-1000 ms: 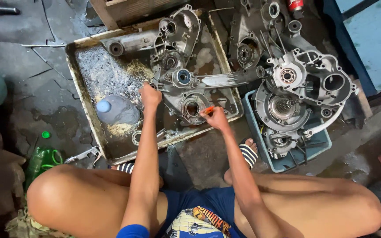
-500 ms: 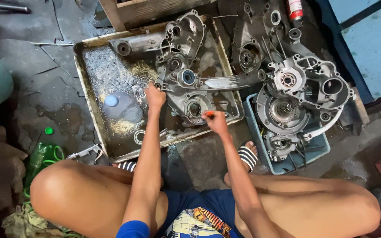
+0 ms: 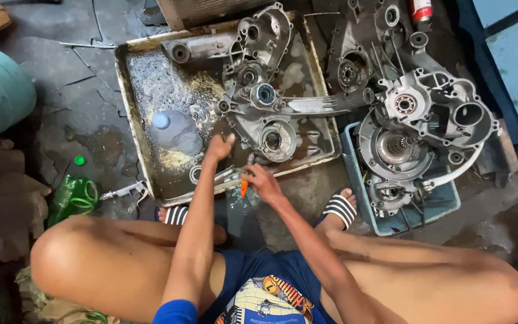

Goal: Cleaning disassembled motorcycle engine components using a brush and cleaning fluid

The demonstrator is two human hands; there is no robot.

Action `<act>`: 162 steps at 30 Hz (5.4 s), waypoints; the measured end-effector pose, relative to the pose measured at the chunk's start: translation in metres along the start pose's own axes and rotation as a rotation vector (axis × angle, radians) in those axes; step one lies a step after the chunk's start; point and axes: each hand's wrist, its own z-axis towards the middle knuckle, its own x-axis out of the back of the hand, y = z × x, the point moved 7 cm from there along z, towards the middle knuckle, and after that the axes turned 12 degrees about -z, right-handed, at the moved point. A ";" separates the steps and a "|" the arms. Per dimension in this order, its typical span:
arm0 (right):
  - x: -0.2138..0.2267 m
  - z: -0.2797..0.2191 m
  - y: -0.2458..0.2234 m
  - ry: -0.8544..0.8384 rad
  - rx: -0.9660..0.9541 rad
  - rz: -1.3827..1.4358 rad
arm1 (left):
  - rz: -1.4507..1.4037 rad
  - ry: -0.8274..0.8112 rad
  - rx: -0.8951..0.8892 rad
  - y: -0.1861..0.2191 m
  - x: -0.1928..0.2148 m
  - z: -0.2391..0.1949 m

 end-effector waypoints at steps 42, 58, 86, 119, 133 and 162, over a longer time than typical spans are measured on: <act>0.249 0.114 0.174 -0.411 0.400 -0.946 | -0.250 0.218 -0.024 0.074 -0.014 -0.097; 0.081 0.131 0.267 -0.978 0.057 -0.563 | -0.506 0.417 0.058 0.057 -0.034 -0.040; 0.071 0.136 0.303 -1.104 -0.159 -0.280 | -0.528 0.561 0.072 0.002 -0.089 -0.018; 0.055 0.113 0.296 -1.195 -0.330 -0.353 | -0.535 0.515 -0.009 0.009 -0.069 -0.024; 0.057 0.118 0.301 -1.325 -0.181 -0.415 | -0.627 0.599 -0.038 0.040 -0.053 -0.060; -0.010 0.248 -0.047 -0.248 -0.090 0.671 | -0.614 1.201 -0.438 -0.021 0.117 -0.123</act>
